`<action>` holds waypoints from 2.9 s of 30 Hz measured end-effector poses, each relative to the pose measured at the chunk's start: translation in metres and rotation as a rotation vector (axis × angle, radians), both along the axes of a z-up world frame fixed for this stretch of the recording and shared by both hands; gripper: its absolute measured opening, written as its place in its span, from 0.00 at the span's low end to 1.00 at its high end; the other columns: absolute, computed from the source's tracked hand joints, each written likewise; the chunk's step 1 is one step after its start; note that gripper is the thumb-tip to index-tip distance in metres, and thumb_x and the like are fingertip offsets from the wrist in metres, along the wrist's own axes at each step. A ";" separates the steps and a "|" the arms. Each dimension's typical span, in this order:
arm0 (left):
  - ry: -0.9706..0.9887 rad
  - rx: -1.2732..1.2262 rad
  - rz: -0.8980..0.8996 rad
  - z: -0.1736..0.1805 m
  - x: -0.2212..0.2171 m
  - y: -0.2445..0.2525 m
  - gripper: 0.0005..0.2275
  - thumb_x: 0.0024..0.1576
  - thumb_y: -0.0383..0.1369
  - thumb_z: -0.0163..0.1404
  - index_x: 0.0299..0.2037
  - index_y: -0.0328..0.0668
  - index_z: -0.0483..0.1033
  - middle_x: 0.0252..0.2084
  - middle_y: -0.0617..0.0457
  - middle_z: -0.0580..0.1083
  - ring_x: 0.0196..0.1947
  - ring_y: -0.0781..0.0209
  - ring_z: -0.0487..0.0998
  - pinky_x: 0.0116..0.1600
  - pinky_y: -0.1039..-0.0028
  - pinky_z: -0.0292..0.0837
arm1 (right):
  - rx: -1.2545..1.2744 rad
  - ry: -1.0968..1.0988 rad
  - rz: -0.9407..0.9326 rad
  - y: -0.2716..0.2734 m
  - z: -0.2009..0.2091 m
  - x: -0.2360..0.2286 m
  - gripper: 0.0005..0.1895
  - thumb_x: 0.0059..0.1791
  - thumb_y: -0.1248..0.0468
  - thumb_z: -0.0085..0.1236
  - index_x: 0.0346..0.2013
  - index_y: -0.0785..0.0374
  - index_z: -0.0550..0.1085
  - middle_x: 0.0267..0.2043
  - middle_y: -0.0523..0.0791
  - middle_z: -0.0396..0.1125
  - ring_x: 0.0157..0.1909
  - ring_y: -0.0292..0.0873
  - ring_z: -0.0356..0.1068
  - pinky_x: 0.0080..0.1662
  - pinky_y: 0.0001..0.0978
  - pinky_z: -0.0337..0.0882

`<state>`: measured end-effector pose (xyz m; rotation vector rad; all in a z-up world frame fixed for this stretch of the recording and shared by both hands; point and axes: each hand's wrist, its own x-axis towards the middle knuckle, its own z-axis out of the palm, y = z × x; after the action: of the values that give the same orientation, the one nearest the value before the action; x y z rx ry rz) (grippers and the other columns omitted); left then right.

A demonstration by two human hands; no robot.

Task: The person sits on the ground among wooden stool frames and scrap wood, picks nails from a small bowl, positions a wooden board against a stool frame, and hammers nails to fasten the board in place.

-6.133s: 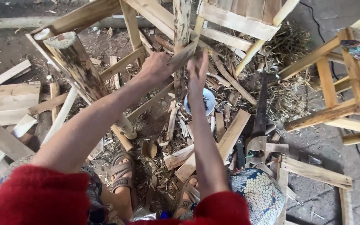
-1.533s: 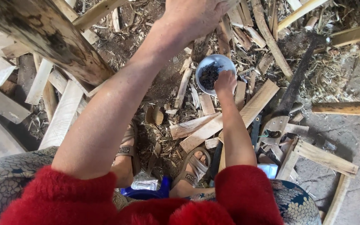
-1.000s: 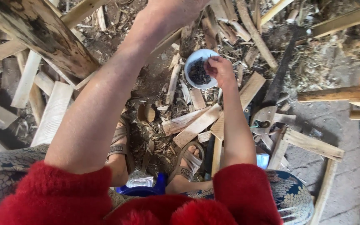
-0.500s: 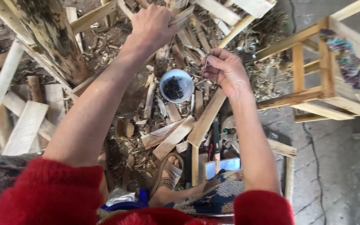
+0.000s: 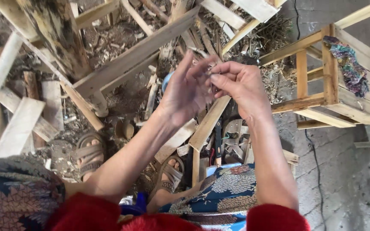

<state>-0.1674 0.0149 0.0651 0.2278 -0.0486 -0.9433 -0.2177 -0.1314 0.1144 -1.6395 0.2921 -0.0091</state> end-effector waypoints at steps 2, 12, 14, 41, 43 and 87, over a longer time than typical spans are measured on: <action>0.025 -0.052 0.008 -0.001 -0.010 0.001 0.25 0.58 0.48 0.37 0.57 0.35 0.64 0.47 0.45 0.70 0.49 0.55 0.69 0.55 0.68 0.67 | -0.243 0.047 0.043 0.010 0.009 -0.007 0.06 0.47 0.72 0.54 0.37 0.69 0.75 0.30 0.48 0.71 0.27 0.35 0.71 0.30 0.23 0.73; 0.178 -0.396 -0.072 -0.004 -0.028 0.001 0.21 0.66 0.37 0.24 0.63 0.31 0.57 0.59 0.42 0.64 0.54 0.54 0.69 0.62 0.66 0.65 | -0.503 -0.126 0.164 0.027 0.041 -0.025 0.09 0.51 0.69 0.47 0.42 0.70 0.73 0.36 0.50 0.71 0.33 0.40 0.74 0.34 0.24 0.77; 0.222 -0.449 -0.077 -0.004 -0.029 0.004 0.22 0.66 0.38 0.23 0.64 0.30 0.56 0.60 0.42 0.64 0.55 0.54 0.68 0.63 0.66 0.64 | -0.479 -0.111 0.211 0.025 0.042 -0.025 0.11 0.52 0.69 0.44 0.43 0.70 0.72 0.37 0.50 0.71 0.35 0.40 0.74 0.34 0.25 0.77; 0.307 -0.335 -0.050 -0.043 -0.020 -0.002 0.24 0.64 0.39 0.22 0.62 0.28 0.56 0.61 0.38 0.62 0.60 0.48 0.64 0.65 0.63 0.60 | 0.043 -0.049 0.018 0.004 0.011 -0.029 0.11 0.51 0.69 0.52 0.49 0.66 0.72 0.26 0.44 0.67 0.30 0.36 0.67 0.34 0.22 0.68; 0.390 -0.059 0.024 -0.077 -0.012 -0.015 0.22 0.62 0.37 0.23 0.57 0.26 0.60 0.58 0.37 0.65 0.57 0.48 0.67 0.61 0.64 0.63 | -0.013 -0.054 -0.034 -0.002 0.006 -0.035 0.08 0.51 0.70 0.52 0.45 0.67 0.70 0.28 0.45 0.68 0.30 0.37 0.68 0.34 0.24 0.69; -0.490 0.570 0.187 -0.094 -0.030 -0.040 0.10 0.57 0.34 0.45 0.44 0.38 0.73 0.37 0.55 0.75 0.39 0.67 0.73 0.45 0.77 0.66 | 0.349 -0.051 -0.145 -0.015 -0.037 -0.058 0.08 0.49 0.69 0.52 0.42 0.69 0.71 0.36 0.48 0.70 0.38 0.41 0.71 0.46 0.34 0.74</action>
<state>-0.1970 -0.0247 -0.0287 0.9727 -0.2061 -0.6795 -0.2757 -0.1462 0.0772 -1.2683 0.3524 -0.1044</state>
